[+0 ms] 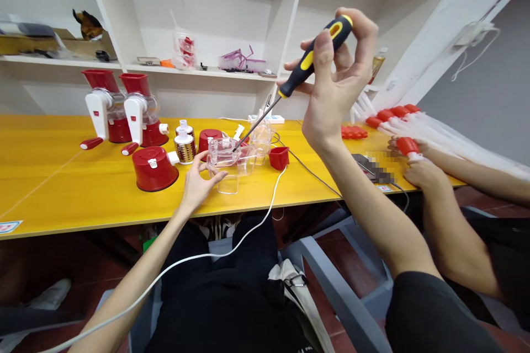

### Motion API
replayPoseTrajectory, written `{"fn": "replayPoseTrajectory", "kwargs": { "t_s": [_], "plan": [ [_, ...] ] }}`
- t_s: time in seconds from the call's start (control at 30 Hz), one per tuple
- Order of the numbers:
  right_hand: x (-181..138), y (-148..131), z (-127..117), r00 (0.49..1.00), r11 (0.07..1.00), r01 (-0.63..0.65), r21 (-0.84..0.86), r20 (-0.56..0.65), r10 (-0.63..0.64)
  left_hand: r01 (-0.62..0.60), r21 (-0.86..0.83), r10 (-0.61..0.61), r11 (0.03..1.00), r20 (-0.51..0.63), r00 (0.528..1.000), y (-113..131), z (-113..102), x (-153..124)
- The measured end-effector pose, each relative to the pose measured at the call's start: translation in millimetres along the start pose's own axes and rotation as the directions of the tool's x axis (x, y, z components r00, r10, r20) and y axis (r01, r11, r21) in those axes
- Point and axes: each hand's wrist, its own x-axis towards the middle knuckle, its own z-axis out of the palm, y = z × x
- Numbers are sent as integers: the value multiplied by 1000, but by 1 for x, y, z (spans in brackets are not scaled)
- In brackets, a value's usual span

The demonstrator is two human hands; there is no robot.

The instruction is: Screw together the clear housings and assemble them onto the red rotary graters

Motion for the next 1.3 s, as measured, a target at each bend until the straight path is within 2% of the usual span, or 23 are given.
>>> {"fn": "replayPoseTrajectory", "kwargs": {
  "t_s": [0.13, 0.3, 0.5, 0.6, 0.63, 0.77, 0.8, 0.9, 0.97, 1.03, 1.13, 1.23, 1.3],
  "plan": [
    [4, -8, 3, 996, 1000, -1, -18, 90, 2, -57, 105, 55, 993, 25, 998, 2, 3, -2],
    [17, -2, 14, 968, 995, 99, 13, 230, -100, -87, 182, 83, 979, 28, 996, 2, 5, -3],
    [37, 4, 45, 895, 967, 250, -47, 393, -213, -118, 242, 116, 963, 22, 993, -2, 5, -3],
    [38, 5, 52, 836, 923, 374, -87, 463, -295, -121, 270, 122, 955, 15, 992, -4, 6, -3],
    [38, 5, 52, 835, 914, 391, -110, 461, -302, -123, 282, 125, 952, 11, 992, -4, 7, -4],
    [47, 15, 45, 901, 912, 344, -224, 352, -253, -122, 315, 132, 941, -12, 991, -3, 7, -5],
    [53, 21, 43, 894, 904, 351, -246, 375, -245, -121, 317, 133, 941, -16, 991, -3, 7, -5],
    [79, 36, 45, 799, 851, 434, -296, 562, -212, -120, 319, 134, 940, -21, 991, -4, 7, -5],
    [91, 38, 51, 770, 807, 452, -380, 624, -137, -125, 317, 140, 940, -26, 990, -4, 7, -4],
    [92, 31, 57, 782, 763, 446, -468, 618, -78, -133, 310, 149, 941, -29, 988, -5, 7, -4],
    [78, 11, 64, 841, 723, 416, -552, 536, -74, -145, 296, 161, 944, -29, 987, -7, 8, -3],
    [62, -3, 67, 892, 758, 386, -525, 423, -161, -163, 282, 185, 945, -51, 981, -10, 9, -3],
    [58, -6, 69, 893, 791, 391, -470, 402, -203, -177, 278, 204, 944, -69, 977, -12, 10, -2]
  ]
}}
